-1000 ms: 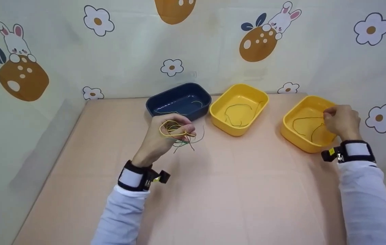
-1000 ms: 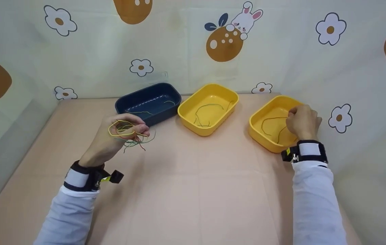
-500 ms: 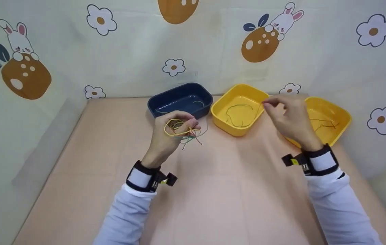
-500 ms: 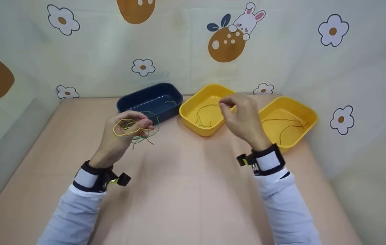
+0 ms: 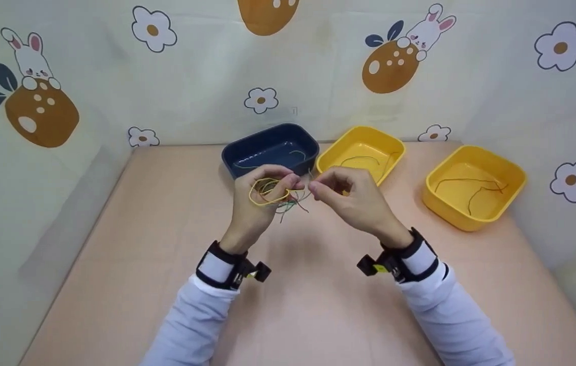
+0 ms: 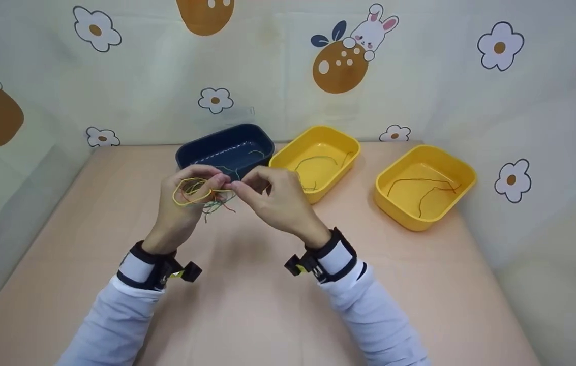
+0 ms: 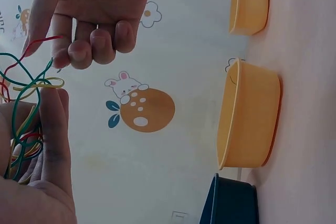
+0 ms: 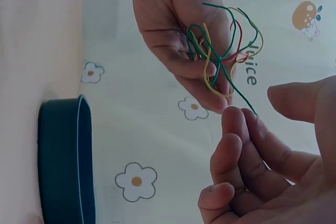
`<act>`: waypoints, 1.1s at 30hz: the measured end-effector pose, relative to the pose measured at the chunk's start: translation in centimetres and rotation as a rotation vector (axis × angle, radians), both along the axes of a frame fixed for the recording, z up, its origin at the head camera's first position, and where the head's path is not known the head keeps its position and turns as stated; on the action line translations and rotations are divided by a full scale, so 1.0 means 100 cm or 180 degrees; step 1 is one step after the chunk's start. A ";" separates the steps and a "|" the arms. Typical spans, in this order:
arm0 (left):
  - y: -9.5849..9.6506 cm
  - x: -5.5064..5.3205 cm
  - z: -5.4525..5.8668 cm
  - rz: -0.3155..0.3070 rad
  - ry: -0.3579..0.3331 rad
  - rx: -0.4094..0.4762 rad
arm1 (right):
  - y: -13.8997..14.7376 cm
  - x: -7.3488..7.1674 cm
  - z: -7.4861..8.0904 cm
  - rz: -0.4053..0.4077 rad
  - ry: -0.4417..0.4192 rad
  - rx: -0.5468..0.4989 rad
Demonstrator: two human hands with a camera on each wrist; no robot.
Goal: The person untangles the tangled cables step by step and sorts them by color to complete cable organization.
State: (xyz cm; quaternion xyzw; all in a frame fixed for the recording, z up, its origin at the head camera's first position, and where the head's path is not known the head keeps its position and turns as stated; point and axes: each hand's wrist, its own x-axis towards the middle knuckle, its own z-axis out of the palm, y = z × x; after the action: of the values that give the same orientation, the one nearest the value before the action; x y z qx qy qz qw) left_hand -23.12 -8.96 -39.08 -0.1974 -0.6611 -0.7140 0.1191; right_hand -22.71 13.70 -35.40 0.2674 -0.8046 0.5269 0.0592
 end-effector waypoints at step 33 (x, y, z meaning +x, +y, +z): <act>-0.007 0.001 0.003 -0.0542 -0.0124 -0.0180 | 0.030 -0.014 0.003 -0.0185 -0.0178 -0.1330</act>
State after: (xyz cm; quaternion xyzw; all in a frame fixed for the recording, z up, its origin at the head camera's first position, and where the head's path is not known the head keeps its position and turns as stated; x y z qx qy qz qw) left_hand -23.04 -9.62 -38.83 -0.2422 -0.6641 -0.7062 0.0394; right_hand -24.15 16.72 -35.07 0.2113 -0.6865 0.6876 0.1061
